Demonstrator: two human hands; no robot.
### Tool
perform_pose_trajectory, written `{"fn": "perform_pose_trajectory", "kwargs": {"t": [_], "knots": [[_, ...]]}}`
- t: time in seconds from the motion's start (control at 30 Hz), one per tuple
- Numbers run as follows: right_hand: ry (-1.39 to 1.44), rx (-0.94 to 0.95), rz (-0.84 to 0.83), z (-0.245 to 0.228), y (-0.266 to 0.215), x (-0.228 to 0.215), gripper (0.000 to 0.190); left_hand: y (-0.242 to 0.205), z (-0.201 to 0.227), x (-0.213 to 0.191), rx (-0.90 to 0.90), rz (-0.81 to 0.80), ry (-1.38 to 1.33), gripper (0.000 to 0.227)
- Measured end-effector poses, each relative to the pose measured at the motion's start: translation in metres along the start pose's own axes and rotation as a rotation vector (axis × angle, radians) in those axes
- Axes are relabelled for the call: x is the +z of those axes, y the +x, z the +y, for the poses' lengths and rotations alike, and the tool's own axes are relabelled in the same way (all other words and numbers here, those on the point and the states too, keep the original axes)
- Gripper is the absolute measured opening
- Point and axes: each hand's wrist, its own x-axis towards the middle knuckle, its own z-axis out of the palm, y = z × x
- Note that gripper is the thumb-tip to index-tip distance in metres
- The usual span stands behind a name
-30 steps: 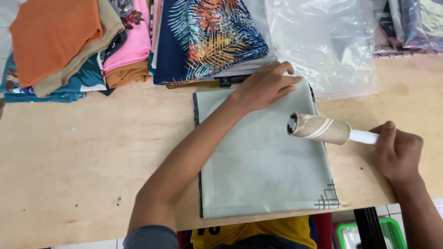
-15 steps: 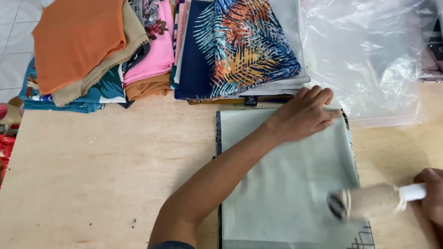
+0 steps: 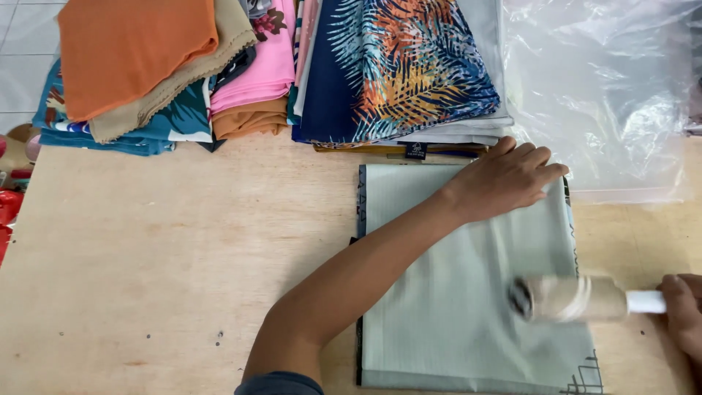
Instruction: The person uses a lint roller to roll over a piece of patterned fabric on a wooden table. They fold the fabric, continue rolling, and then place a translucent sheet over it before rolling again. Stacks of other folded fabrics are visible nearby.
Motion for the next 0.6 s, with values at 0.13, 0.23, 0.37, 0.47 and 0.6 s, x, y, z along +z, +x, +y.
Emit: {"fn": "perform_pose_trajectory", "kwargs": {"t": [0.13,0.23,0.37,0.47,0.6], "knots": [[-0.145,-0.135,-0.045,0.072,0.028,0.013,0.044,0.001,0.001,-0.005,0.013,0.026,-0.02,0.032],[0.181,-0.003,0.136,0.053,0.014,0.014,0.048,0.0,0.001,-0.003,0.036,0.038,0.001,0.025],[0.11,-0.118,0.025,-0.043,-0.011,-0.004,0.032,0.0,0.0,-0.002,0.042,0.053,0.015,0.016],[0.03,-0.114,-0.001,0.015,0.011,0.005,0.039,0.0,-0.001,-0.002,0.034,0.038,-0.027,0.016],[0.108,0.087,0.095,-0.047,-0.014,-0.001,0.044,0.0,-0.001,-0.001,0.034,0.022,-0.069,0.014]]}}
